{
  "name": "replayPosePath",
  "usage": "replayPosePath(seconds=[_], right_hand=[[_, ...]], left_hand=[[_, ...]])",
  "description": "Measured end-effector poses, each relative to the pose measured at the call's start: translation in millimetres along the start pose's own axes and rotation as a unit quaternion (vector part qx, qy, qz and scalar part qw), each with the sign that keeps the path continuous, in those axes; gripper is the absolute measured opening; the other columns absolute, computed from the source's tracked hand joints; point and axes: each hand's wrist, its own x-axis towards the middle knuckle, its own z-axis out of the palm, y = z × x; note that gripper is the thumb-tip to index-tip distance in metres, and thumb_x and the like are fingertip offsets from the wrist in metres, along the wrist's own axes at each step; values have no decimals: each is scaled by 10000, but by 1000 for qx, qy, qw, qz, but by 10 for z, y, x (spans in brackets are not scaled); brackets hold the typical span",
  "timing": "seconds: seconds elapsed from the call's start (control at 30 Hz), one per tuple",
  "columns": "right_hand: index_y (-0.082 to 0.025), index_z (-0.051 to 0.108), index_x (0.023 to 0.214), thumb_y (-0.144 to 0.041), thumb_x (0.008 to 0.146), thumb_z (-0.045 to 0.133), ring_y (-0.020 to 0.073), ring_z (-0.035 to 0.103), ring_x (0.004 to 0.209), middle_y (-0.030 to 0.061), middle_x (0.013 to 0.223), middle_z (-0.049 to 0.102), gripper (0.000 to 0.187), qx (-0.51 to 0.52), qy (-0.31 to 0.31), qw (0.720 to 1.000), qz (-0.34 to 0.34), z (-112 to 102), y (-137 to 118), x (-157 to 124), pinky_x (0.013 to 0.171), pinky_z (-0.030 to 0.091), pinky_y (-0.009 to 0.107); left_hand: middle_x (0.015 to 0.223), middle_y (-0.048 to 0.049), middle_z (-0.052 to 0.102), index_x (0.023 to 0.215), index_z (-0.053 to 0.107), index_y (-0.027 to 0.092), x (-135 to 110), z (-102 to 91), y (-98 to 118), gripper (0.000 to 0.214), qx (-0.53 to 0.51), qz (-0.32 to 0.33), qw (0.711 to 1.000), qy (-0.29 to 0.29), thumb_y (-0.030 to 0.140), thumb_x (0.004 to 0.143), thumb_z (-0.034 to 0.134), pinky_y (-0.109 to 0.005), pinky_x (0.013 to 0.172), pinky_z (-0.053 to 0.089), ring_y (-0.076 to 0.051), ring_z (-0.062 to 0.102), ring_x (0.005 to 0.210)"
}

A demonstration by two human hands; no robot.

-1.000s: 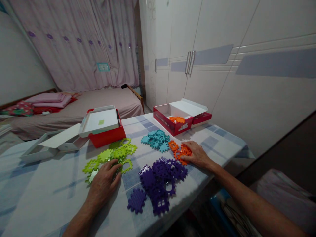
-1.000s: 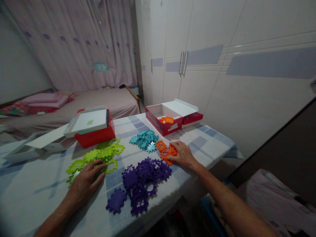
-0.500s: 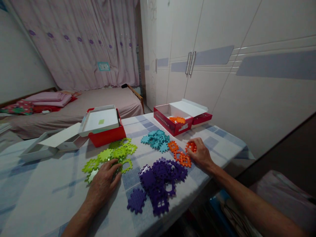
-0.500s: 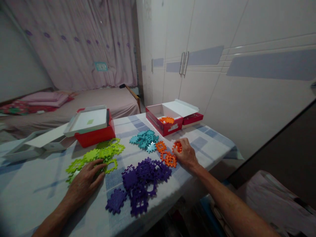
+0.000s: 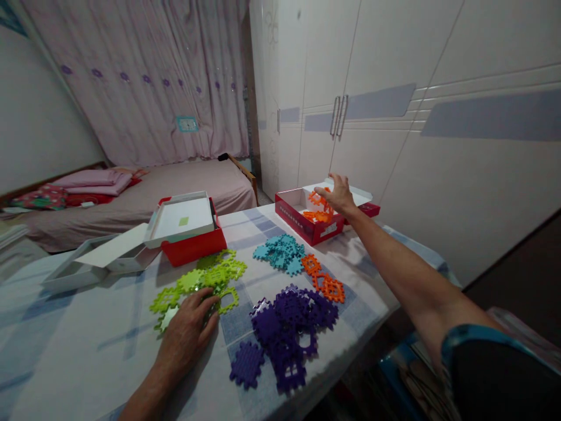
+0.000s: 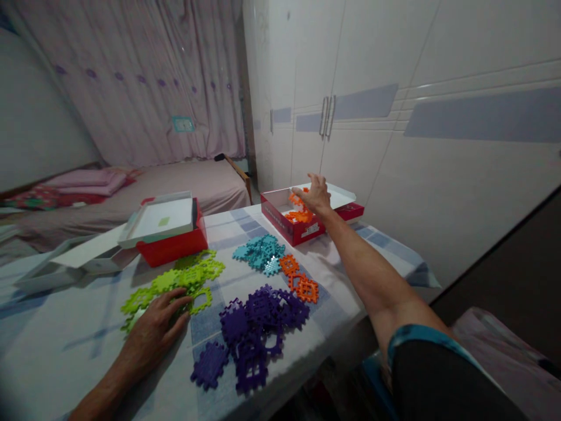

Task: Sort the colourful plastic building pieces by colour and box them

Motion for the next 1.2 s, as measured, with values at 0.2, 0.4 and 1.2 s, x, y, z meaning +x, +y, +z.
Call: replayPosePath(seconds=[0.2,0.4,1.2], right_hand=[[-176,659,772,-440,863,425,194,614,762,70,820,670,364,-22,-91,995,32,9,308,-509,773,469,319],[-196,681,779,-340,821,478,188,632,789,33,832,703,252,-21,-150,988,8,-21,296,-745,779,477,303],[-175,667,999,-414,694,691,203,569,815,48,898,598,389,0,-399,916,-46,-446,314,-1861,714,455,303]], left_hand=[[1190,-117,625,1030,693,191,12,-7,42,300,-6,-13,1000,-5,336,867,486,-458,969,487,-272,577,1108],[1200,-105,621,1035,688,204,6,-9,36,305,-14,-18,1000,-10,357,867,483,-451,979,478,-272,570,1120],[1199,-114,617,1039,685,195,9,-2,11,307,-2,-8,1000,-14,351,871,481,-456,964,482,-273,573,1106]])
